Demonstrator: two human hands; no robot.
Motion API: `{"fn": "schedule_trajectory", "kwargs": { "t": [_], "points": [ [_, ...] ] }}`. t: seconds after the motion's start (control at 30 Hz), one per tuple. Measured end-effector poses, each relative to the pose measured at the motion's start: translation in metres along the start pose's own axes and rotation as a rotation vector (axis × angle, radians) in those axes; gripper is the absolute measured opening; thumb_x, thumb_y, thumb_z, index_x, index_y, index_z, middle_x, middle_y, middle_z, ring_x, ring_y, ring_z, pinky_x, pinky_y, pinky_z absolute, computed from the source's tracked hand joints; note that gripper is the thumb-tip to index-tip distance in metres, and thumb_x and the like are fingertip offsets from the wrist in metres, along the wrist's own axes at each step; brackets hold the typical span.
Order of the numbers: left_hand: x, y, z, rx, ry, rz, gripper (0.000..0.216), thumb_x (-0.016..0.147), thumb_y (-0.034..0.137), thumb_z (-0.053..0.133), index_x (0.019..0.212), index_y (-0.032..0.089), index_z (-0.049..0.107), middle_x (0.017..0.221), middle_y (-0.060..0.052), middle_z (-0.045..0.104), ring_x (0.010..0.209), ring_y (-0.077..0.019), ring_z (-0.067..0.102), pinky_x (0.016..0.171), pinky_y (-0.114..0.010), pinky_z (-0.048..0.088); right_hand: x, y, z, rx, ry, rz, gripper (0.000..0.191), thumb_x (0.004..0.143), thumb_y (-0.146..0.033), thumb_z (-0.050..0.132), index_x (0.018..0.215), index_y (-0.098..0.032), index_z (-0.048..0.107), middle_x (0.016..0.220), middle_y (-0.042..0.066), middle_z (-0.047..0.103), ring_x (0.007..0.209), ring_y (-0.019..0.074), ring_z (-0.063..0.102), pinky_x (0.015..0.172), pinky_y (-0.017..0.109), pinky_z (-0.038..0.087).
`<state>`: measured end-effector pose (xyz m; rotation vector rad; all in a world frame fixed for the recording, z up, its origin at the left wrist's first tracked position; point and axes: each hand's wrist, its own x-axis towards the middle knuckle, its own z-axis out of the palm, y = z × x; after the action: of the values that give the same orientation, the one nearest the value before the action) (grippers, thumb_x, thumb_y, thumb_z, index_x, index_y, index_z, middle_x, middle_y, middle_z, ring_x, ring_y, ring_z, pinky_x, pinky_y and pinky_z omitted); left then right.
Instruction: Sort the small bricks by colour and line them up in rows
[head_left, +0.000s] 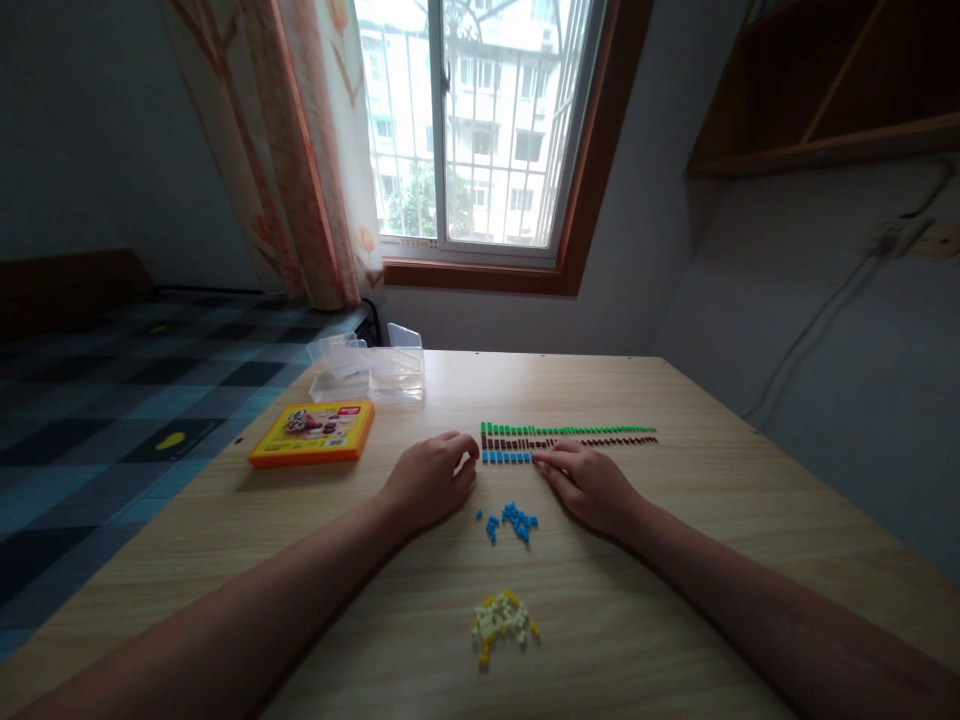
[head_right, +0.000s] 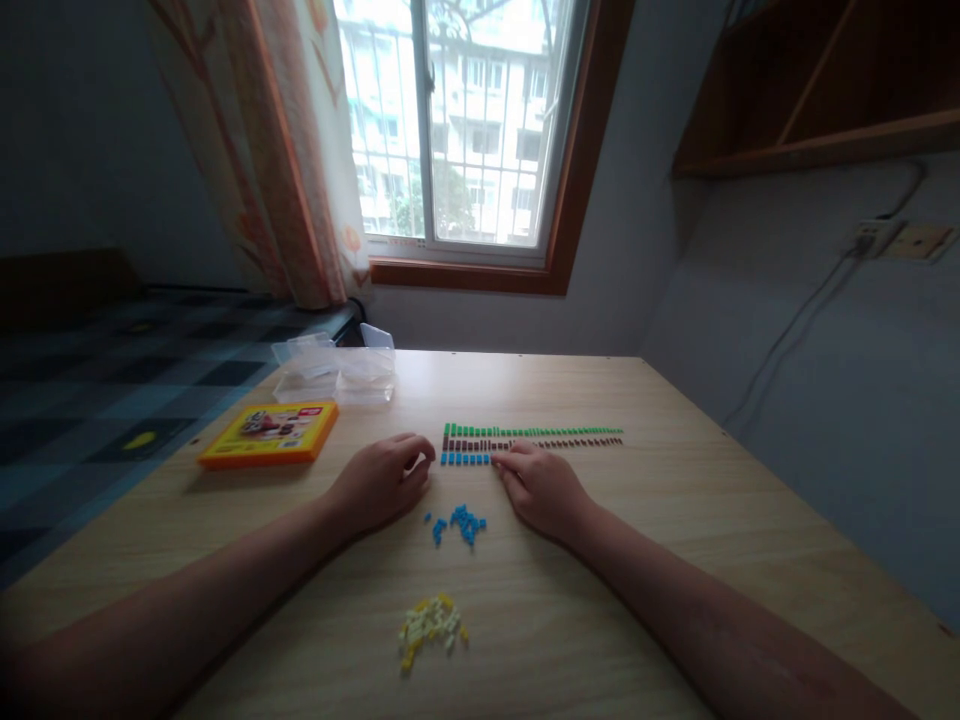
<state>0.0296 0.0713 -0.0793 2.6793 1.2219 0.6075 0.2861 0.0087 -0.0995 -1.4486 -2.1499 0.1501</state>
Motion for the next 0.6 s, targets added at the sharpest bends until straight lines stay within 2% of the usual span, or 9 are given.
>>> {"fn": "schedule_trajectory", "kwargs": {
  "t": [0.2,0.4,0.47,0.6],
  "points": [
    [0.0,0.0,-0.001,0.002,0.001,0.008,0.014,0.084,0.019,0.05,0.088,0.021,0.064,0.088,-0.003,0.068,0.067,-0.0154,0.057,0.063,-0.027,0.039,0.0,0.0,0.002,0.002,0.013,-0.004,0.029,0.098,-0.025,0.049,0.112,-0.021,0.074,0.104,0.008,0.071,0.096,0.0199,0.066,0.087,0.03,0.051],
    [0.001,0.001,-0.003,-0.025,0.005,-0.001,0.013,0.082,0.019,0.05,0.082,0.02,0.063,0.079,-0.003,0.065,0.067,-0.0161,0.055,0.062,-0.028,0.037,-0.001,0.004,0.001,0.069,0.082,-0.017,0.03,0.095,-0.02,0.049,0.111,-0.017,0.074,0.106,0.012,0.071,0.095,0.0216,0.066,0.088,0.034,0.053],
    [0.001,0.001,-0.006,-0.076,-0.031,0.003,0.012,0.081,0.019,0.051,0.08,0.019,0.063,0.073,-0.001,0.064,0.066,-0.0156,0.055,0.062,-0.027,0.037,-0.001,0.004,0.001,0.085,0.095,-0.046,0.03,0.094,-0.02,0.049,0.11,-0.018,0.074,0.102,0.011,0.071,0.092,0.0211,0.066,0.085,0.034,0.053],
    [0.002,0.001,-0.013,-0.157,-0.188,0.071,0.014,0.082,0.029,0.056,0.075,0.02,0.064,0.066,0.002,0.061,0.061,-0.0132,0.051,0.058,-0.025,0.034,-0.004,-0.001,-0.001,0.142,0.076,-0.144,0.028,0.095,-0.02,0.05,0.108,-0.019,0.075,0.092,0.009,0.069,0.082,0.0187,0.064,0.075,0.031,0.052]
  ]
}}
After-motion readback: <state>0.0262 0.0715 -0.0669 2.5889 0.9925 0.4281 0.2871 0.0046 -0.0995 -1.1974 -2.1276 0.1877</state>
